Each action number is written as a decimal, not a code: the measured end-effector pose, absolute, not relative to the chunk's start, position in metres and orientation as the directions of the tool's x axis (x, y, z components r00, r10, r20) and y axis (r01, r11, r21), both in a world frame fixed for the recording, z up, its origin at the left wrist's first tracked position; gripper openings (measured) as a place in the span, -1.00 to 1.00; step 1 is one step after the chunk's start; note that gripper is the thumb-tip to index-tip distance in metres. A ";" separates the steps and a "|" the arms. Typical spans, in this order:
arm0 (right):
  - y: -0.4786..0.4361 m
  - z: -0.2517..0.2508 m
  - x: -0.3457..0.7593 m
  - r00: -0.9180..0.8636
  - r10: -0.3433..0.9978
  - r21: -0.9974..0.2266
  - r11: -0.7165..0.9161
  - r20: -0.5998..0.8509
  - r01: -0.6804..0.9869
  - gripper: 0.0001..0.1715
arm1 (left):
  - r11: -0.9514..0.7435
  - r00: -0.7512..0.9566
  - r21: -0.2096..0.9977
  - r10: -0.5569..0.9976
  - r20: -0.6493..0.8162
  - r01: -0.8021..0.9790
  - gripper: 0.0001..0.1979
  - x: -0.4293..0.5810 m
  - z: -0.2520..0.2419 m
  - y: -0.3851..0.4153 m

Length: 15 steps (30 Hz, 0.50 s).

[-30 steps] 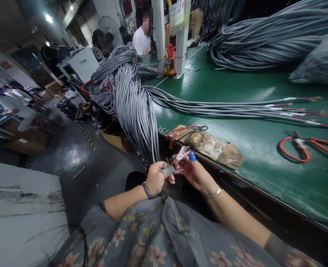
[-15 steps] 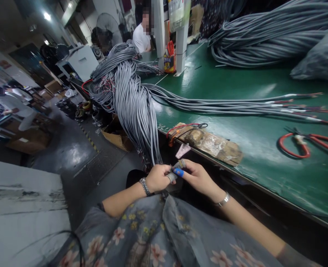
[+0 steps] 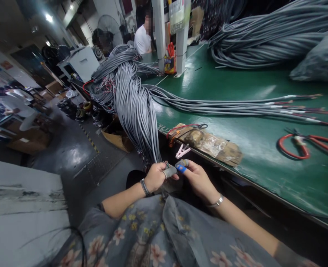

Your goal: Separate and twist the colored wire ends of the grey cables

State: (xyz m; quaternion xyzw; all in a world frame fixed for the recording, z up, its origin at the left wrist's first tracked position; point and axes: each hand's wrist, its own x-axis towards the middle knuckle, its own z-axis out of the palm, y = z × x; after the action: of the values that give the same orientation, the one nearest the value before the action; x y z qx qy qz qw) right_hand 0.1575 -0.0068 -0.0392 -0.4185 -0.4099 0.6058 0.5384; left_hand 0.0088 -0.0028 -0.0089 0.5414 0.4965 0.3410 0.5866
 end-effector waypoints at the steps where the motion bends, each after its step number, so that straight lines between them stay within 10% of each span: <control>1: -0.005 -0.038 0.158 -0.093 0.993 -0.948 -0.096 -0.071 -0.304 -0.66 | 0.113 0.294 0.973 0.941 -0.169 0.200 -0.60 0.006 -0.010 -0.002; 5: 0.000 -0.033 0.158 -0.153 0.987 -0.967 -0.083 -0.046 -0.243 -0.67 | -0.093 0.297 0.934 0.955 -0.015 0.345 -0.73 0.001 -0.014 -0.002; 15: -0.002 -0.036 0.154 -0.105 0.990 -0.959 -0.116 -0.092 -0.257 -0.59 | 0.089 0.176 0.995 0.980 -0.096 0.047 -0.57 0.007 -0.017 -0.007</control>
State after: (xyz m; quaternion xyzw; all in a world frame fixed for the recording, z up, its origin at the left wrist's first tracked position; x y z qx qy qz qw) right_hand 0.1542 -0.0025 -0.0363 -0.4316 -0.4247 0.6099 0.5113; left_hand 0.0074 -0.0072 -0.0174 0.5285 0.4855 0.4198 0.5556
